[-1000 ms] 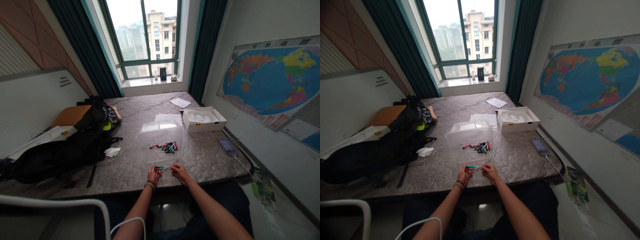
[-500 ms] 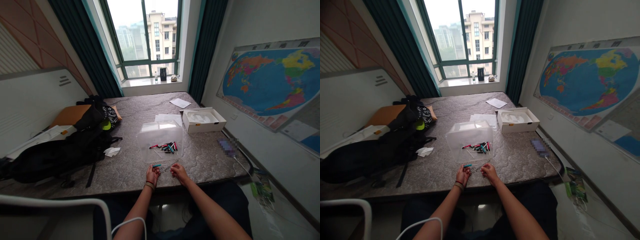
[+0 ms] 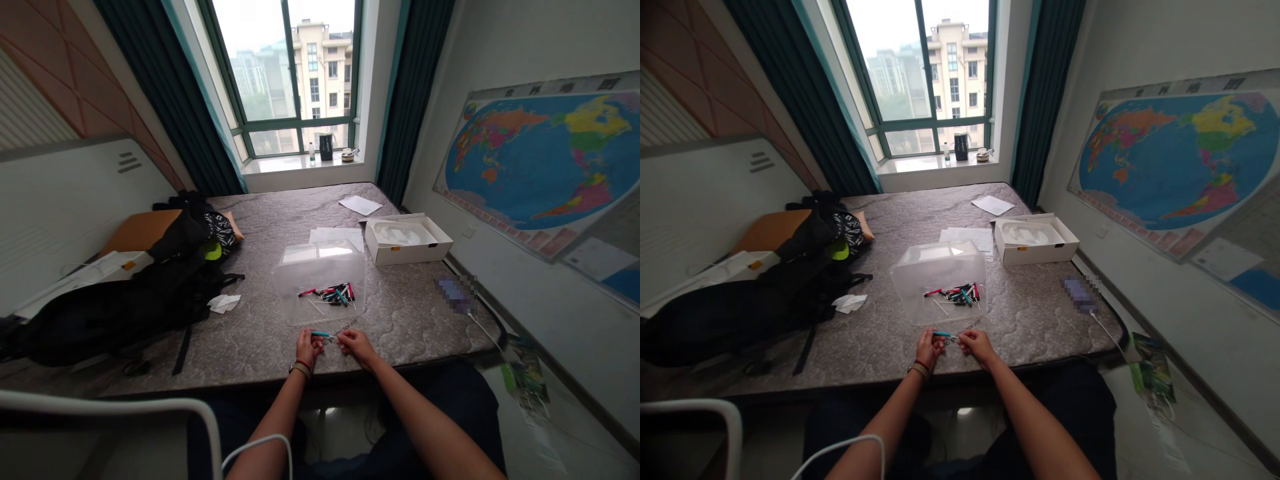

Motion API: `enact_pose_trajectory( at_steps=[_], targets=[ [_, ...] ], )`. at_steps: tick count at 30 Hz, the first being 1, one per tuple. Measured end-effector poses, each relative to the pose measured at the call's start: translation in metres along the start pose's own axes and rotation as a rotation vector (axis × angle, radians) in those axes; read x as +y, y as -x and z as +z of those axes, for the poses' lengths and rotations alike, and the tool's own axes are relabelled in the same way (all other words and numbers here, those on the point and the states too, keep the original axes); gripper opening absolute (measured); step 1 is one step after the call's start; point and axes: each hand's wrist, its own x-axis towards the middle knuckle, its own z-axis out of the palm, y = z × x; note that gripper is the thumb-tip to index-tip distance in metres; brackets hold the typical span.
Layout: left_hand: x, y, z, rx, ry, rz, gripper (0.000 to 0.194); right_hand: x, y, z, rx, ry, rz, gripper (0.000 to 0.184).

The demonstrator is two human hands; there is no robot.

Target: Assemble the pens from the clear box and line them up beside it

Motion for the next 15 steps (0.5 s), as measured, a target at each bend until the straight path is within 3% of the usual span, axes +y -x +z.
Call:
enact_pose_trajectory(
  at_steps=[3,8,15],
  targets=[
    [0.005,0.002,-0.001,0.004,0.094,0.002,0.026,-0.003,0.002,0.000,0.066,-0.094,0.003,0.037],
    [0.011,0.005,0.001,0.109,0.238,0.025,0.022,-0.014,0.016,-0.008,0.126,-0.230,0.019,0.034],
    [0.010,0.007,0.000,0.051,0.232,0.023,0.023,-0.007,0.019,-0.017,0.016,0.026,0.053,0.045]
  ],
)
